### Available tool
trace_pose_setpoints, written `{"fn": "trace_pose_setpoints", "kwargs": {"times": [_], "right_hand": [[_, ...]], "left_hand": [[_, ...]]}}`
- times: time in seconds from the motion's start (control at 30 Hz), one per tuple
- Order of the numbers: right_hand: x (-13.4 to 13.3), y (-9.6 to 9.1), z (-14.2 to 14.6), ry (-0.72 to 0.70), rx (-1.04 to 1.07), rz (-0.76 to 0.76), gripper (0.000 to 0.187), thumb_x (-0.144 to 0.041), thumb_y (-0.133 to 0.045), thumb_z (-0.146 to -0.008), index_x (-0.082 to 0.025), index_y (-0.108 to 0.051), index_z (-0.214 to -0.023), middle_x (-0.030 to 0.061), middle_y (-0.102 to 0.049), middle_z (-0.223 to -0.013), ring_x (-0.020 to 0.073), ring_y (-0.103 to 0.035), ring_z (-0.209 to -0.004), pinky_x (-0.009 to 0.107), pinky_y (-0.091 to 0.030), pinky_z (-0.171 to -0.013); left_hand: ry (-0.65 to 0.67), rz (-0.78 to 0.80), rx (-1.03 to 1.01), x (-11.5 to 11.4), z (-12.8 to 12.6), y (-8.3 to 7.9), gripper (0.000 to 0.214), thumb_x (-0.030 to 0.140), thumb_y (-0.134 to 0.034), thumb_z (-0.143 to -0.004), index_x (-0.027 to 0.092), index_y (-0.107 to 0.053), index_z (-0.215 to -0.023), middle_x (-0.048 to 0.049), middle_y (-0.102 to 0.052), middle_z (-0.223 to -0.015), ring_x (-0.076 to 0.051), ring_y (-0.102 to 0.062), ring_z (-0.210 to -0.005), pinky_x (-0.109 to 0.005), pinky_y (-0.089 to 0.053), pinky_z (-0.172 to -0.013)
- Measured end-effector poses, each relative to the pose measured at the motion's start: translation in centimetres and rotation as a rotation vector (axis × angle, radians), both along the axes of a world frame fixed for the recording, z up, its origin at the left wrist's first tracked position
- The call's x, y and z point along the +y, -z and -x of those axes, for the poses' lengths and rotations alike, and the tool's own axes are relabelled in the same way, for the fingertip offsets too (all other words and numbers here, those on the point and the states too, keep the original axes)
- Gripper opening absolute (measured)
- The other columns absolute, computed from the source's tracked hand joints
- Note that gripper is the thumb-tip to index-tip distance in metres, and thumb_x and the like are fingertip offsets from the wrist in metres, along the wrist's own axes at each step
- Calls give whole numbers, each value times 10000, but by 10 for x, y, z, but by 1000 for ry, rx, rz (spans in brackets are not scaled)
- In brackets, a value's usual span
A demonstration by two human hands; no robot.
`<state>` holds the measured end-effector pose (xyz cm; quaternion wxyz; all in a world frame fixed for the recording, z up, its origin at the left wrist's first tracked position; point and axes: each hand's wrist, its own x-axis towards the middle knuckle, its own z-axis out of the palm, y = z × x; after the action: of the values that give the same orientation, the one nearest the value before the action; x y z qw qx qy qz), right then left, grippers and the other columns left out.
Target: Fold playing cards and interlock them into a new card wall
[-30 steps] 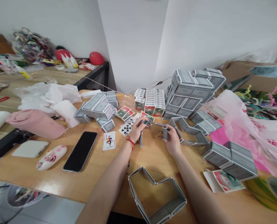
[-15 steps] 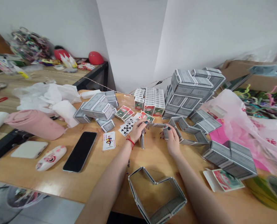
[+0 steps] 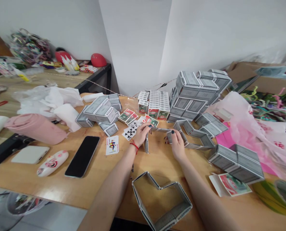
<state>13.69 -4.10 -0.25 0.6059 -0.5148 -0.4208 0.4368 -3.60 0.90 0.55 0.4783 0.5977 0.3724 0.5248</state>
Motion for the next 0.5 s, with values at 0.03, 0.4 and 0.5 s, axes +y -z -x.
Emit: {"fn": "trace_pose_setpoints", "kwargs": {"times": [0.03, 0.4, 0.5], "right_hand": [[0, 0, 0, 0, -4, 1, 307, -490, -505, -755, -231, -560, -910, -27, -539, -585, 128, -488, -513, 255, -410, -472], [-7, -7, 5, -35, -88, 7, 391, -513, -478, -766, -203, -605, -969, 60, -633, -880, 206, -598, -740, 303, -510, -529], [-10, -8, 4, -66, -122, -37, 448, -503, -452, -783, -184, -578, -1072, 82, -622, -1016, 232, -601, -841, 342, -530, -612]], "left_hand": [[-2, -3, -1, 0, 0, 0, 234, 320, -459, -785, 163, -626, -833, 0, -550, -578, -113, -498, -549, -245, -409, -544], [-82, 10, -48, 1, 2, -1, 220, 309, -464, -767, 155, -619, -741, 1, -540, -575, -103, -475, -536, -235, -384, -530], [-109, 51, -79, 1, 2, -1, 220, 324, -472, -753, 150, -606, -734, 5, -533, -555, -99, -473, -522, -224, -374, -511]]}}
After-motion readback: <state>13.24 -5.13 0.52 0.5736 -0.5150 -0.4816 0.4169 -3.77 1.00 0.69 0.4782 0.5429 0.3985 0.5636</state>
